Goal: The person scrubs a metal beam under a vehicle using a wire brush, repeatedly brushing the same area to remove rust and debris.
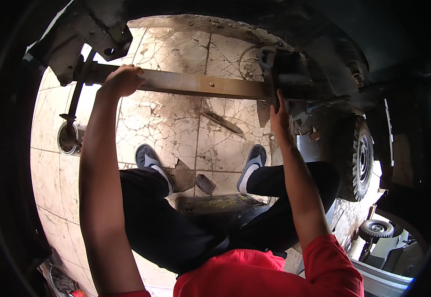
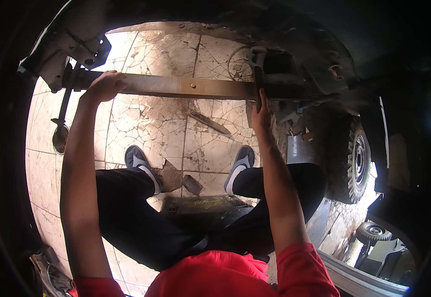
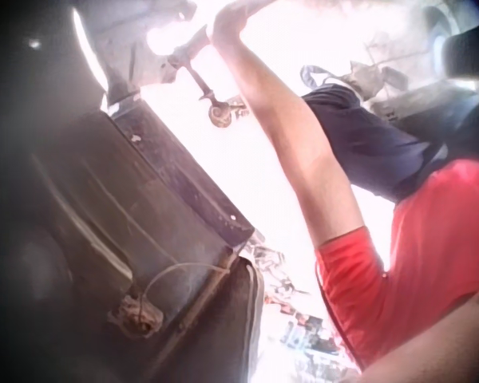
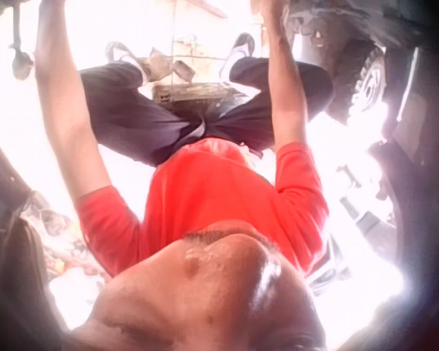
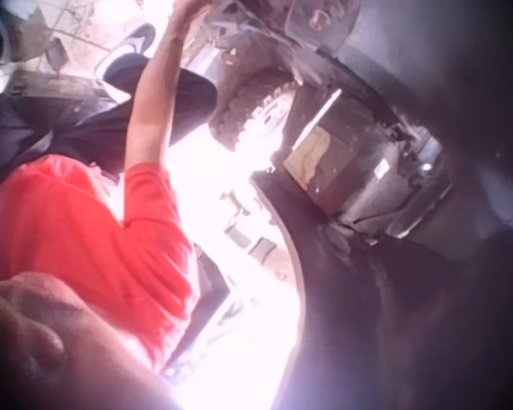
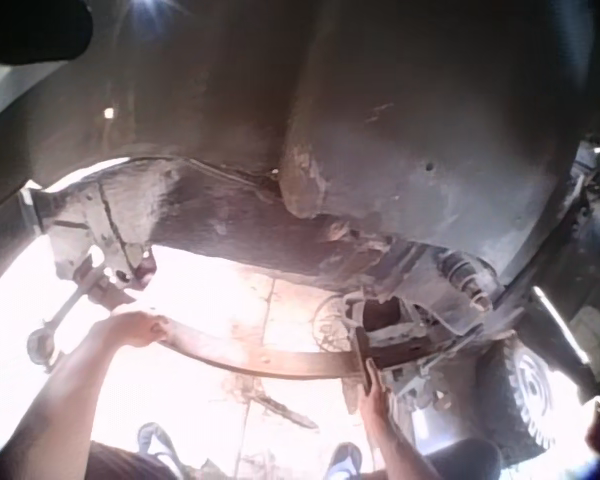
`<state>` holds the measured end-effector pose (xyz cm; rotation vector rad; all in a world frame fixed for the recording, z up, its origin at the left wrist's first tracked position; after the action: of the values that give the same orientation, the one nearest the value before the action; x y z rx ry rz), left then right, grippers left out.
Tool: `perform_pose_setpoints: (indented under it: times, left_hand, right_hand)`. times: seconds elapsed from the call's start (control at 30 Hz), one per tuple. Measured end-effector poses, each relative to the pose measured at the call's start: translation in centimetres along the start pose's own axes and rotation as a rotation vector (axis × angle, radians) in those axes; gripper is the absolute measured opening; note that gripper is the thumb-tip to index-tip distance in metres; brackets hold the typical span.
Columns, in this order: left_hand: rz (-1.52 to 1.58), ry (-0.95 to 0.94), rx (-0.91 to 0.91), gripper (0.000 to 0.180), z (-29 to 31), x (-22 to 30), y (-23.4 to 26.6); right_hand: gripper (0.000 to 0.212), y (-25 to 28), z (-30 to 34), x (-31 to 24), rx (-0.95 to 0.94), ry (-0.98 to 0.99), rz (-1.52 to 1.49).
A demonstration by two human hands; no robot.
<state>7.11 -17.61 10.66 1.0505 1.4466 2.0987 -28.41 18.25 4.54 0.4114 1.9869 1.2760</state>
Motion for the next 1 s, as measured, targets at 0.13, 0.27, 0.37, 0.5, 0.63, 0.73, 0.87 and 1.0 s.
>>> perform_pose_setpoints:
  times: [0.13,0.27,0.37,0.5,0.63,0.73,0.87,1.0]
  left_hand:
    - [-0.055,-0.015,-0.041,0.041,-0.2,0.0,-0.2]
    - [0.023,-0.100,0.086,0.034,0.6,0.2,0.1]
    - [0.063,-0.078,0.097,0.035,0.8,0.1,0.1]
    - [-0.059,0.003,-0.040,0.041,0.0,0.6,0.0]
    - [-0.019,0.023,-0.047,0.041,0.3,0.3,0.0]
    - [-0.033,0.030,-0.047,0.042,0.6,-0.2,0.3]
    - [-0.054,0.027,-0.042,0.041,0.1,0.9,0.2]
    - [-0.086,0.038,-0.051,0.041,0.4,0.0,0.1]
  right_hand:
    - [0.072,-1.2,1.4,-2.4,-0.097,0.259,0.026]
    - [0.072,0.0,0.2,-1.4,-0.061,0.058,-0.058]
    - [0.071,-1.5,1.8,-3.0,-0.177,0.069,0.075]
    - [0.069,-0.1,0.1,-1.3,-0.056,0.173,-0.035]
    - [0.068,-1.5,0.7,-2.3,-0.163,0.014,0.060]
    - [0.067,-1.3,0.6,-3.4,-0.157,0.173,-0.046]
    - [0.065,-0.7,0.1,-1.1,0.001,0.087,-0.060]
    - [0.066,-1.7,1.0,-2.9,-0.081,0.194,0.060]
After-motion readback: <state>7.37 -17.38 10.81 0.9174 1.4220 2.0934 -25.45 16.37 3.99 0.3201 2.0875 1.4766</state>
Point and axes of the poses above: each hand's wrist, its own z-axis away from the middle knuckle, its own y-axis out of the back of the hand, x = y × z, the point moved 6 cm from there along -z, towards the middle knuckle, and after that the axes turned 8 degrees about z, right-handed, at the moved point
